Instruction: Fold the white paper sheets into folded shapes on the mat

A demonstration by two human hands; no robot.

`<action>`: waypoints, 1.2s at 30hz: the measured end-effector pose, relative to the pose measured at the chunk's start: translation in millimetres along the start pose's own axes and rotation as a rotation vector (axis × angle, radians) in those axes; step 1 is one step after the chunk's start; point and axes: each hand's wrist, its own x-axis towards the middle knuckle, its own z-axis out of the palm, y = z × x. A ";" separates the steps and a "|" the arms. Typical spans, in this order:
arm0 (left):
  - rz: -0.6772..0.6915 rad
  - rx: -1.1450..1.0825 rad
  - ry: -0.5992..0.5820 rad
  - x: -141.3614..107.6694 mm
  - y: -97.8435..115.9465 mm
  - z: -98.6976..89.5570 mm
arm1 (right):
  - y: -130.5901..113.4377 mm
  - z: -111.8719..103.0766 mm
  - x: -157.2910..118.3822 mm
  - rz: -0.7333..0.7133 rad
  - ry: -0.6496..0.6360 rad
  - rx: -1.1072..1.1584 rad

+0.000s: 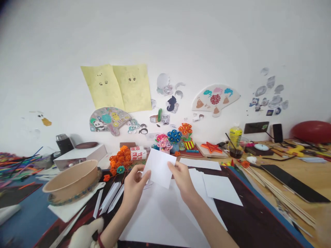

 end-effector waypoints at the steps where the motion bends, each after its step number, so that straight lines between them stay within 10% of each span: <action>1: 0.076 0.083 0.019 -2.2 1.2 -2.1 | 3.6 3.0 -1.9 -0.001 0.008 0.008; 7: 0.513 0.670 -0.077 -15.0 1.7 1.5 | 12.7 5.1 -15.9 0.015 -0.023 0.022; 21: 0.419 1.033 -0.198 -37.6 14.9 26.7 | 30.0 9.9 -24.5 0.048 -0.224 -0.117; 28: 0.211 0.432 -0.329 -28.8 19.7 20.3 | 29.3 0.5 -16.9 0.013 -0.031 -0.157; 36: -0.211 -0.190 -0.276 -10.8 7.2 12.4 | 16.8 -12.2 -19.8 0.073 -0.384 -0.274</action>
